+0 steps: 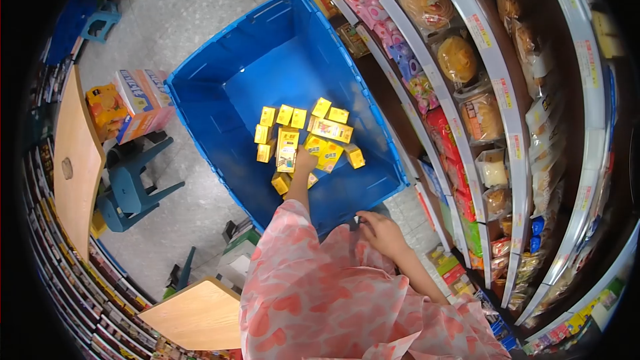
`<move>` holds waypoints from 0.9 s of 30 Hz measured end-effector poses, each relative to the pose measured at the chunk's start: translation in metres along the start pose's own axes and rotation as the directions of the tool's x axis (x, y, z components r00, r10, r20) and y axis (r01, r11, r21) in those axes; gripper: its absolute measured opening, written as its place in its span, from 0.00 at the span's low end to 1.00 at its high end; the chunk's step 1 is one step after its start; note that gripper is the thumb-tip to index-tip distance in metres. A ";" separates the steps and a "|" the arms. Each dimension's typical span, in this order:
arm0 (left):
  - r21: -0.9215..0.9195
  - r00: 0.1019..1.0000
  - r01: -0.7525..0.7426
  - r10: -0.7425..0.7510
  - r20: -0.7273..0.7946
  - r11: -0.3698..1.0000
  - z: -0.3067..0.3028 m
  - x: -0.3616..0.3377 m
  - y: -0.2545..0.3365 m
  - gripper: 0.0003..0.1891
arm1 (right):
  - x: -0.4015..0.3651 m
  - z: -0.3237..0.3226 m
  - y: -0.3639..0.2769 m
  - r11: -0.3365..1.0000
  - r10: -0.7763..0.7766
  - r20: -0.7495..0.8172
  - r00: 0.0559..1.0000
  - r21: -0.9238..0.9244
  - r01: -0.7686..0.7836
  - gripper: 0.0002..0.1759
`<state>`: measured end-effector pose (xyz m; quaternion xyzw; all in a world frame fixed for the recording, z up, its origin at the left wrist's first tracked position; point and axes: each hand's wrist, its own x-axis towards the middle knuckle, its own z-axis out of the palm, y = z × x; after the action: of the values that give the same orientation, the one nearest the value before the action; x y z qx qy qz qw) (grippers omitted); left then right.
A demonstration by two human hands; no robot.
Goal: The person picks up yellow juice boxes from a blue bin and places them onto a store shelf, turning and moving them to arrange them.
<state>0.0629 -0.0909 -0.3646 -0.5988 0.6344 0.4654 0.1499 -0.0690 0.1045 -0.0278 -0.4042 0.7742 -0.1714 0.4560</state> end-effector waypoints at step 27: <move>0.246 0.992 0.095 -0.071 -0.106 0.965 0.021 -0.029 0.038 0.28 | -0.025 -0.025 0.027 0.999 -0.028 -0.108 0.994 0.023 0.031 0.18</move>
<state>0.0283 -0.0622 -0.3382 -0.6227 0.6689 0.3455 0.2131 -0.0965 0.1377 -0.0173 -0.4002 0.7893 -0.2092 0.4160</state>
